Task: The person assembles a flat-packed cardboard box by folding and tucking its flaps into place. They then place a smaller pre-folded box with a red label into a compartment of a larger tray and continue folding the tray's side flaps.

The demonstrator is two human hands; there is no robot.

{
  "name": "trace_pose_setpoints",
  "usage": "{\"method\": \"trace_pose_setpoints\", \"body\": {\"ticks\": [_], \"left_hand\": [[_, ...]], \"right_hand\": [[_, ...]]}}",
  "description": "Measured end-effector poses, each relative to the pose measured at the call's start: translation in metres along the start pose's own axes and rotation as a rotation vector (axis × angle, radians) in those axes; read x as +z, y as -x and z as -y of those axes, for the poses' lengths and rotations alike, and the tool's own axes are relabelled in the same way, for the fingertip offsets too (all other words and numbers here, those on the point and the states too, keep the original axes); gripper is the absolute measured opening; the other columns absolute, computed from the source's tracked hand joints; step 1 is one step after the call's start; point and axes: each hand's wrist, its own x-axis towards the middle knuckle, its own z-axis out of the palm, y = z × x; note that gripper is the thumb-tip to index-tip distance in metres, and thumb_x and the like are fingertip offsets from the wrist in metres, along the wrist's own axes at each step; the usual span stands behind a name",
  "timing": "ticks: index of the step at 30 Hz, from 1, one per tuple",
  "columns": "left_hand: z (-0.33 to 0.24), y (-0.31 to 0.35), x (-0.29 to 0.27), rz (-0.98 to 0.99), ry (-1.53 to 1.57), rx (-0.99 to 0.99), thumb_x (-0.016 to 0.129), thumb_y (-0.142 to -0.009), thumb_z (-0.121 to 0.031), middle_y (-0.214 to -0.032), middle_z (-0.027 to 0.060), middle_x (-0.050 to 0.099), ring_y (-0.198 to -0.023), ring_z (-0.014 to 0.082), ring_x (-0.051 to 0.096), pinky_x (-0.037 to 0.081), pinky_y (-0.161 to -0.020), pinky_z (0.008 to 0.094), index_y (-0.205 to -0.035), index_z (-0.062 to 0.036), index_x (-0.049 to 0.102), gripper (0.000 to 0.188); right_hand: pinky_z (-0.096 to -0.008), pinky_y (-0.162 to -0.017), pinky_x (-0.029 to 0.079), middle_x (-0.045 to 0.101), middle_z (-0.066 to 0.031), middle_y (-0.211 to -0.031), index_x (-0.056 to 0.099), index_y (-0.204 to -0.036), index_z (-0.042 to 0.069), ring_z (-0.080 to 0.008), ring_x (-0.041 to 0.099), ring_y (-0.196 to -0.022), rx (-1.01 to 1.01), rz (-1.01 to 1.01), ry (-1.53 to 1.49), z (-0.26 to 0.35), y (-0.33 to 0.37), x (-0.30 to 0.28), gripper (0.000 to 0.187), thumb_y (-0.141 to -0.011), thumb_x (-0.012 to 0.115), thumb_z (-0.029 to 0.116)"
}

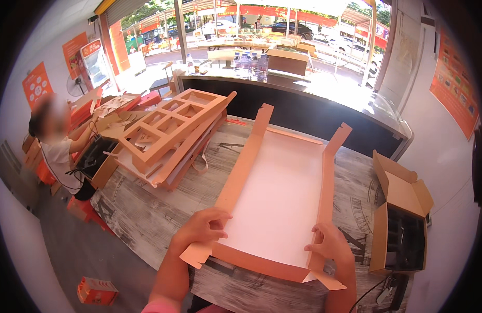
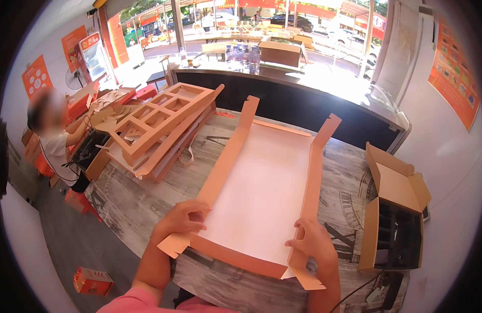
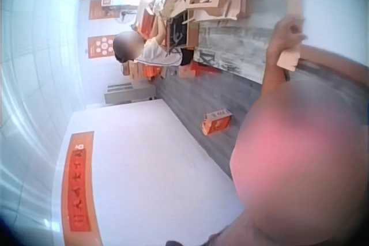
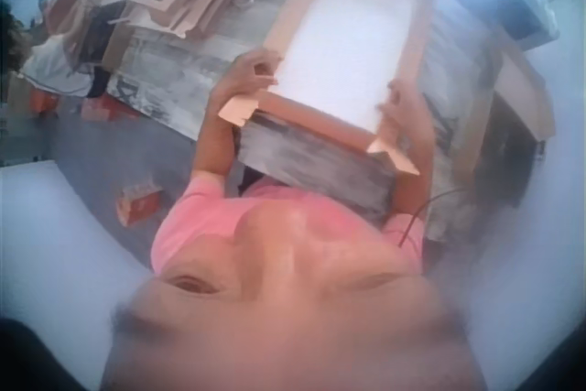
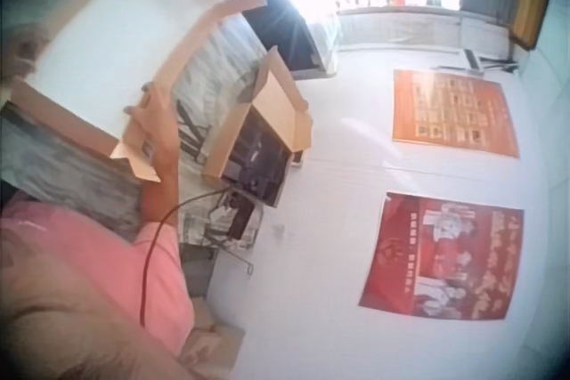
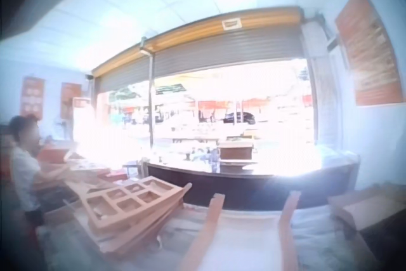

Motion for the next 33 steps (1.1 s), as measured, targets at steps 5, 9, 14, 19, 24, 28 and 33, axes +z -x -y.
{"method": "trace_pose_setpoints", "body": {"ticks": [5, 9, 14, 19, 24, 28, 33], "left_hand": [[-0.003, -0.005, 0.002, 0.031, -0.133, 0.147, 0.096, -0.075, -0.008, -0.135, 0.0092, 0.068, -0.088, 0.0129, 0.067, 0.059, -0.08, 0.0267, -0.124, -0.0034, 0.075, 0.053], [-0.007, -0.009, 0.005, 0.063, -0.197, 0.143, 0.096, -0.074, -0.016, -0.139, 0.0116, 0.067, -0.105, 0.0211, 0.069, 0.059, -0.093, 0.0336, -0.123, -0.0081, 0.077, 0.053], [0.005, 0.007, 0.004, 0.099, -0.557, 0.409, 0.095, -0.076, -0.031, -0.149, 0.0162, 0.06, -0.138, 0.037, 0.057, 0.051, -0.112, 0.0455, -0.123, -0.0126, 0.077, 0.054], [0.012, 0.013, 0.002, 0.057, -0.708, 0.477, 0.091, -0.08, -0.038, -0.154, 0.0171, 0.056, -0.144, 0.0412, 0.051, 0.048, -0.116, 0.0485, -0.12, -0.0121, 0.077, 0.05], [0.011, 0.022, 0.009, -0.057, -0.762, 0.356, 0.088, -0.085, -0.038, -0.156, 0.0197, 0.053, -0.142, 0.0422, 0.053, 0.049, -0.115, 0.048, -0.124, -0.0112, 0.073, 0.05], [-0.002, 0.028, 0.006, -0.109, -0.678, 0.216, 0.085, -0.089, -0.032, -0.155, 0.0187, 0.055, -0.131, 0.0379, 0.063, 0.055, -0.106, 0.045, -0.127, -0.0105, 0.069, 0.047], [-0.006, 0.037, -0.019, -0.196, -0.474, 0.039, 0.077, -0.095, -0.023, -0.141, 0.014, 0.066, -0.114, 0.0328, 0.071, 0.059, -0.092, 0.042, -0.131, -0.01, 0.067, 0.039]], "right_hand": [[-0.0304, -0.069, 0.051, 0.06, -0.0026, -0.085, 0.068, -0.114, 0.005, -0.0145, 0.057, -0.076, 0.037, 0.009, -0.143, -0.011, 0.002, -0.02, 0.062, -0.068, 0.102, 0.026], [-0.0326, -0.07, 0.053, 0.06, -0.0039, -0.088, 0.068, -0.113, 0.004, -0.0154, 0.059, -0.079, -0.031, 0.011, -0.222, -0.028, 0.005, -0.023, 0.06, -0.067, 0.101, 0.026], [-0.0323, -0.071, 0.052, 0.06, -0.0039, -0.091, 0.069, -0.112, 0.004, -0.0145, 0.058, -0.08, -0.109, 0.003, -0.217, -0.036, -0.003, -0.018, 0.061, -0.066, 0.102, 0.027], [-0.0324, -0.072, 0.053, 0.06, -0.0048, -0.091, 0.069, -0.114, 0.004, -0.0169, 0.059, -0.081, -0.076, 0.009, -0.223, -0.032, 0.001, -0.024, 0.064, -0.066, 0.103, 0.029], [-0.0326, -0.075, 0.055, 0.062, -0.0092, -0.104, 0.066, -0.12, 0.002, -0.0182, 0.062, -0.082, -0.104, 0.015, -0.195, -0.034, 0.006, -0.022, 0.072, -0.067, 0.103, 0.031], [-0.0337, -0.077, 0.058, 0.061, -0.0142, -0.116, 0.062, -0.131, 0.0, -0.0191, 0.067, -0.085, -0.1, 0.003, -0.182, -0.032, 0.015, -0.023, 0.082, -0.068, 0.103, 0.033], [-0.0338, -0.076, 0.06, 0.06, -0.0169, -0.121, 0.056, -0.141, -0.001, -0.0199, 0.071, -0.084, -0.076, 0.022, -0.213, -0.032, 0.038, -0.031, 0.09, -0.07, 0.102, 0.031]]}}
